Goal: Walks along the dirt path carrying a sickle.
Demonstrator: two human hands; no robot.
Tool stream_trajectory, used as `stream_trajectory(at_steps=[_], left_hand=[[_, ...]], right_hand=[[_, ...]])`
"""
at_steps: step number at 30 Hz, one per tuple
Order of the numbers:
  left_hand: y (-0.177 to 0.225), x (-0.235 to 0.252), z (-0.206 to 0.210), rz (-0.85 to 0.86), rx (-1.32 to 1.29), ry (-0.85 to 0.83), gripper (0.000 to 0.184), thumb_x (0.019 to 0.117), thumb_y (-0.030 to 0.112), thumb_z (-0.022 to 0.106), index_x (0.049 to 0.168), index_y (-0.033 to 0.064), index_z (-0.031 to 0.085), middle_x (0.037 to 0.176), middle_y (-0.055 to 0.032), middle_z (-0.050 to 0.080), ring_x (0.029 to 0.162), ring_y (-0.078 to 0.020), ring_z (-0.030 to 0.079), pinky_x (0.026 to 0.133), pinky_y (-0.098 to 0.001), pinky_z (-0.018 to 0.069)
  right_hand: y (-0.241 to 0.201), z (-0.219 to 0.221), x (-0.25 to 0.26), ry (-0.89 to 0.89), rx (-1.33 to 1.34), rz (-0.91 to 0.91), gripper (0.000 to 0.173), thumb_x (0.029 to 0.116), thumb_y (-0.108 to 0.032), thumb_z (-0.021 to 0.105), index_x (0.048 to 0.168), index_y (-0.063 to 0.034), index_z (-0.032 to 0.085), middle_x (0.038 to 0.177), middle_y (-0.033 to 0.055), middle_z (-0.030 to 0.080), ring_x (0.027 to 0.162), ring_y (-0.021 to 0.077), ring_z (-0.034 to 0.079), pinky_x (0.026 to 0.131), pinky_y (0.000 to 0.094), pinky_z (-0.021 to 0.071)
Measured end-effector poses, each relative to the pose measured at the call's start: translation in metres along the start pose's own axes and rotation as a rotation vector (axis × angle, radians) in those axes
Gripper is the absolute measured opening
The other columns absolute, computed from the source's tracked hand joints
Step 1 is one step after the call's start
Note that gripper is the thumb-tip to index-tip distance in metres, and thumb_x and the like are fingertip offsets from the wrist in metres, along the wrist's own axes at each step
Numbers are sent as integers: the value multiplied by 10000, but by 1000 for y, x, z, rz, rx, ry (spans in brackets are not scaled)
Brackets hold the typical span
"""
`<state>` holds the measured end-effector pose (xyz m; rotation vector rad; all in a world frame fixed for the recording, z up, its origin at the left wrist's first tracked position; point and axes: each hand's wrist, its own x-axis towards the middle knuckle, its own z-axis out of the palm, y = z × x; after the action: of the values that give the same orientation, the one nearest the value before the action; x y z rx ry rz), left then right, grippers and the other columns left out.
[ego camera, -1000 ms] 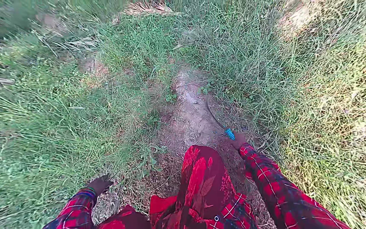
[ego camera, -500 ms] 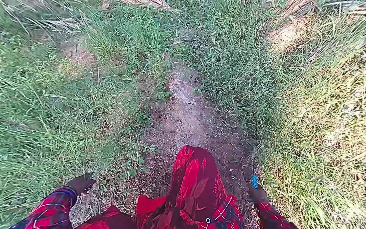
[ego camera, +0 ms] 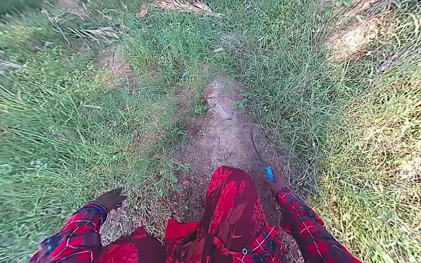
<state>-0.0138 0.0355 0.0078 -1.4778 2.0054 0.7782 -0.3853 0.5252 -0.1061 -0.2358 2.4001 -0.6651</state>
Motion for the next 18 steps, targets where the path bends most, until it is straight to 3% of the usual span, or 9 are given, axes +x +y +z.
stream_trajectory(at_steps=[2, 4, 9, 11, 12, 14, 18], left_hand=[[0, 1, -1, 8, -17, -4, 505, 1097, 170, 520, 1518, -80, 399, 1385, -363, 558, 1243, -467, 607, 1080, -573, 450], [-1, 3, -3, 9, -57, 8, 512, 1092, 163, 530, 1527, -70, 394, 1392, -363, 554, 1240, -468, 610, 1071, -573, 457], [-7, 10, -3, 23, -43, -40, 505, 1109, 173, 491, 1516, -102, 374, 1393, -375, 538, 1239, -468, 599, 1075, -569, 444], [-3, 9, -3, -2, -57, -35, 482, 1112, 176, 487, 1497, -101, 404, 1375, -360, 557, 1213, -438, 616, 1061, -542, 458], [-1, 8, 0, -24, -104, -21, 464, 1109, 157, 486, 1492, -93, 409, 1344, -349, 563, 1139, -397, 624, 1008, -510, 469], [0, 5, 3, -43, -154, -3, 452, 1104, 136, 490, 1491, -83, 409, 1315, -335, 565, 1060, -354, 624, 953, -481, 484], [-2, -2, 3, -3, -137, 43, 498, 1088, 134, 529, 1528, -57, 395, 1387, -356, 548, 1179, -435, 627, 1030, -550, 471]], right_hand=[[80, 19, -3, -17, -43, 243, 653, 990, -360, 672, 1492, 4, 471, 1351, 297, 610, 1268, 433, 594, 1083, 604, 440], [128, 28, -28, -30, -80, 328, 655, 988, -359, 683, 1474, 35, 489, 1404, 311, 569, 1321, 445, 554, 1120, 601, 410], [151, 40, -98, 37, 110, 435, 597, 998, -283, 682, 1474, 11, 475, 1140, 327, 669, 1017, 460, 675, 904, 626, 515], [132, 38, -95, 62, 119, 379, 549, 971, -218, 698, 1425, 30, 515, 1127, 321, 669, 994, 455, 679, 881, 626, 528], [116, 33, -89, 62, 97, 338, 526, 955, -195, 703, 1401, 30, 538, 1123, 317, 672, 995, 454, 680, 883, 628, 525], [71, 19, -74, 29, 42, 235, 561, 978, -240, 687, 1453, 0, 510, 1172, 305, 668, 1049, 447, 673, 931, 621, 511], [-21, -11, -47, 69, -76, -91, 568, 995, -260, 635, 1469, 12, 481, 1203, 288, 669, 1112, 437, 663, 983, 608, 488]])
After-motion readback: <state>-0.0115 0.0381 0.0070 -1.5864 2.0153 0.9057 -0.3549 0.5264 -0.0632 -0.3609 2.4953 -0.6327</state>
